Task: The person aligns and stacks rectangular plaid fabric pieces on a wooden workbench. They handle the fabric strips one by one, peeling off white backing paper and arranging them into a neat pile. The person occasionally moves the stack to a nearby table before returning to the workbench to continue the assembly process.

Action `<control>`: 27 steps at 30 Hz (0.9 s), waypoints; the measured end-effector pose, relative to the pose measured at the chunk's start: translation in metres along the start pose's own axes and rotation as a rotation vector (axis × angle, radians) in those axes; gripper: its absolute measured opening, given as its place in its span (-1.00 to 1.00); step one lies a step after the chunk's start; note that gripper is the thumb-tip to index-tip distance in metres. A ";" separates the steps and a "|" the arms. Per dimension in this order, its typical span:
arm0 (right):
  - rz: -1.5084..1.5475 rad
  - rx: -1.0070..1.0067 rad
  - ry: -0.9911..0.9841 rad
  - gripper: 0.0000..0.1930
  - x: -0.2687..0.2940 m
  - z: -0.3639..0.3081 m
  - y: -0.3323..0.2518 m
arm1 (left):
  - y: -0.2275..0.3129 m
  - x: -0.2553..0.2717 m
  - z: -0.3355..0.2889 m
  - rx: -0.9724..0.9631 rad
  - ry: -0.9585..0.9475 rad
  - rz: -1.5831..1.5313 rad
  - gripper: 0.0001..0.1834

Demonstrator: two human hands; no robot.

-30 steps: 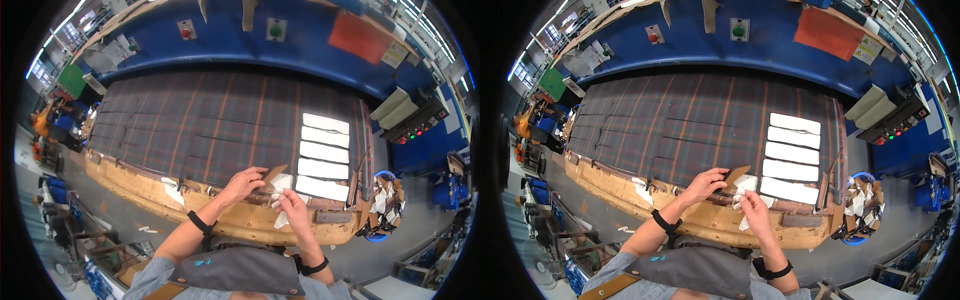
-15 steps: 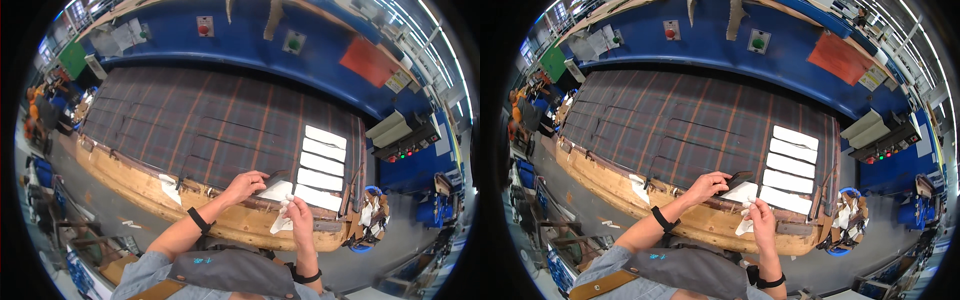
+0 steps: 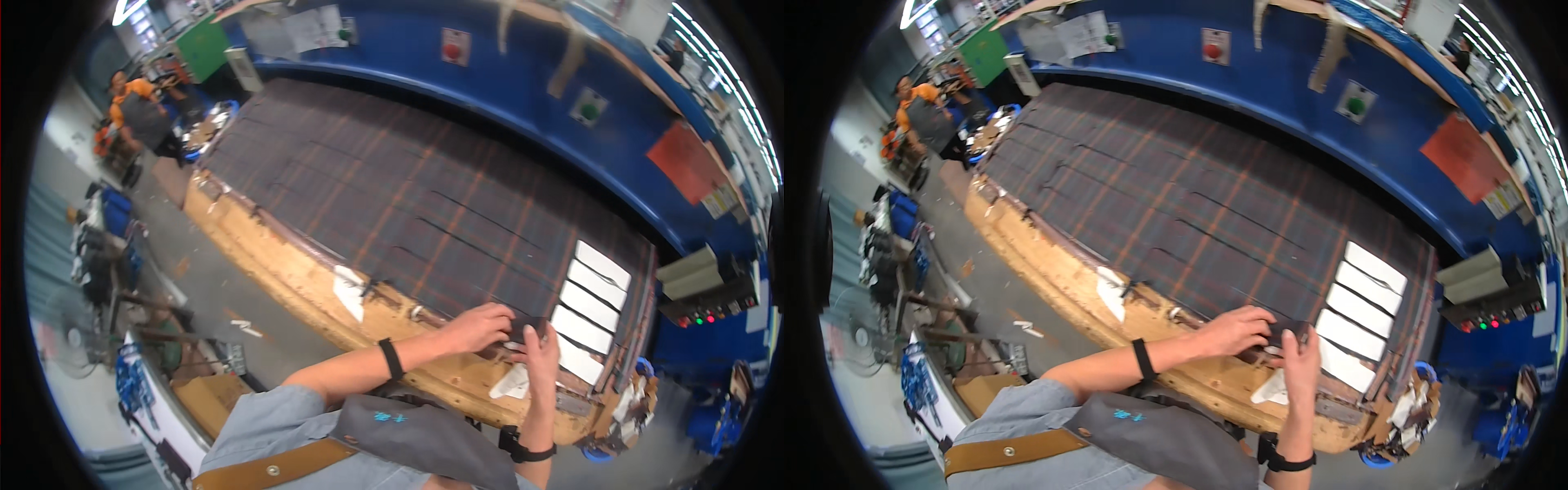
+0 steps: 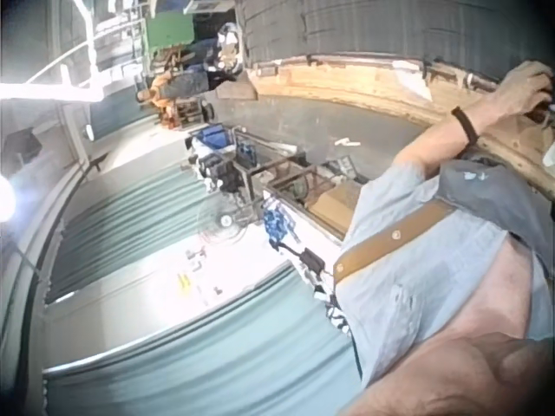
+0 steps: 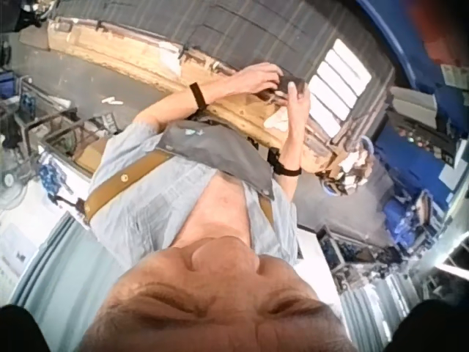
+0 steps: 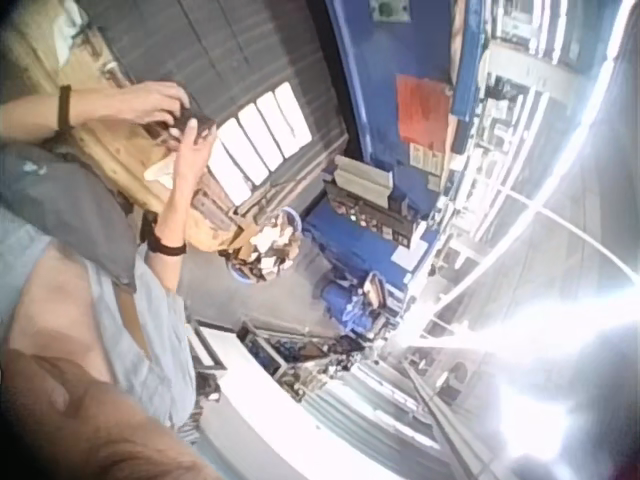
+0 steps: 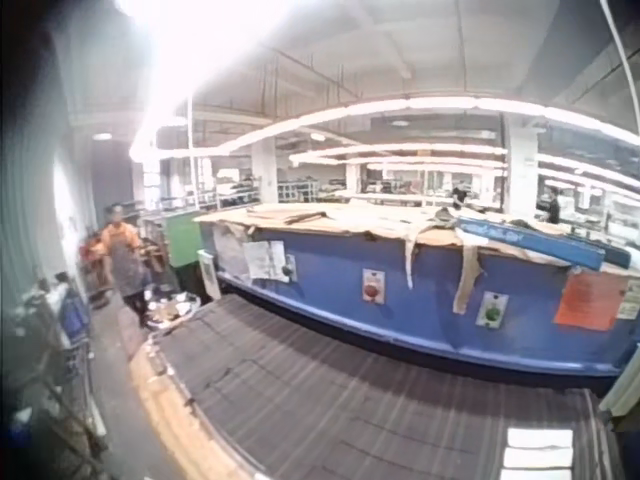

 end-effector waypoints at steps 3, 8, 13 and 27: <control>0.100 0.072 -0.074 -0.71 -0.005 -0.007 -0.010 | 0.026 0.021 0.006 0.048 -0.047 0.101 -0.10; 0.180 0.227 -0.121 -0.72 -0.010 -0.037 -0.046 | 0.026 0.049 0.000 0.021 0.004 0.226 0.17; 0.215 0.268 -0.095 -0.72 0.016 -0.043 -0.054 | 0.005 0.091 -0.013 0.072 -0.047 0.428 0.14; -0.017 0.105 0.127 -0.79 0.034 -0.017 0.018 | -0.012 0.117 -0.044 0.588 0.089 -0.178 -0.09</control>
Point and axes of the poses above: each hand's wrist, its own z-axis towards the middle knuckle, its own x-axis out of the back of the hand, y = z × x, the point moved 8 cm from there along z, towards the middle knuckle
